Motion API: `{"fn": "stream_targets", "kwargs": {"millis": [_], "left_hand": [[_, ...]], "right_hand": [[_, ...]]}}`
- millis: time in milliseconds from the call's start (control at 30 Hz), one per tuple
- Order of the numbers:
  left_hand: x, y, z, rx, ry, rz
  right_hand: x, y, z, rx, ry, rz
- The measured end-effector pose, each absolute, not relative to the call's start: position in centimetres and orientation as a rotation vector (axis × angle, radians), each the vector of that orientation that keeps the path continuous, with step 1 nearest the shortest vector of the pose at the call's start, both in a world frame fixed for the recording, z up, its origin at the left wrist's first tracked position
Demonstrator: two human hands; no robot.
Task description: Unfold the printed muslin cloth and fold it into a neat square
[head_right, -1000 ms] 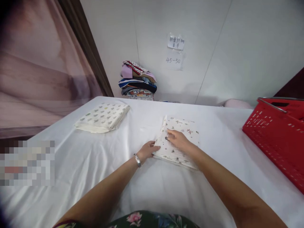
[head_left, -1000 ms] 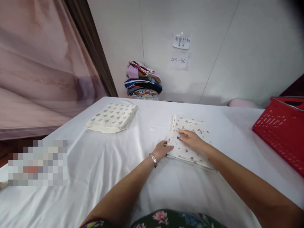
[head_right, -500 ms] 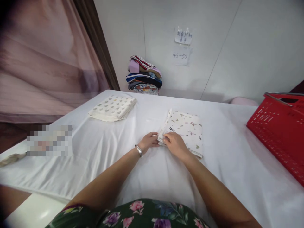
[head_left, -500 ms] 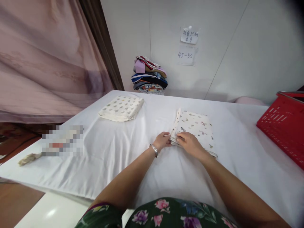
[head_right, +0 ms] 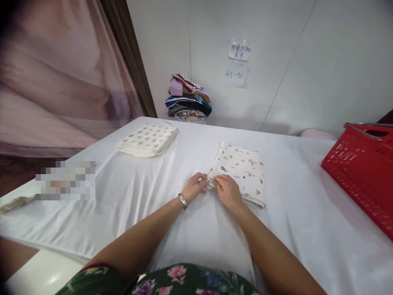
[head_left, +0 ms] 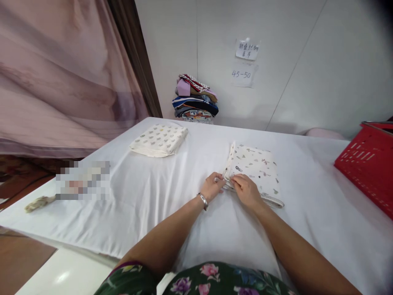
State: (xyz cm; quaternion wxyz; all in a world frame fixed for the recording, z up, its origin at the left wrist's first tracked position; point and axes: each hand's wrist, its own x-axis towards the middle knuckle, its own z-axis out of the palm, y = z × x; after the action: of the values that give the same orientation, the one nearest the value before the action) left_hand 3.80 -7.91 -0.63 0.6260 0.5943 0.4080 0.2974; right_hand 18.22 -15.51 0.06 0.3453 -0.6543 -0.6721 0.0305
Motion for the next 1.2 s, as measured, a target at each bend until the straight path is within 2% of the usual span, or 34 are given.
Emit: {"fn": "stream_targets", "kwargs": {"millis": [600,900,1200], "left_hand": [[3.79,-7.77,-1.24,1.424,0.884,0.695],[3.67,-7.95,-0.68,1.430,0.845,0.667],[3.79,-7.84,-1.26,1.452,0.835,0.698]], "right_hand": [[17.86,-15.48,-0.26,-1.623,-1.823,-0.022],[17.80,-15.69,0.01,-1.595,-1.691,0.059],[17.82,-15.75,-0.07,-1.630,-1.838,-0.024]]}}
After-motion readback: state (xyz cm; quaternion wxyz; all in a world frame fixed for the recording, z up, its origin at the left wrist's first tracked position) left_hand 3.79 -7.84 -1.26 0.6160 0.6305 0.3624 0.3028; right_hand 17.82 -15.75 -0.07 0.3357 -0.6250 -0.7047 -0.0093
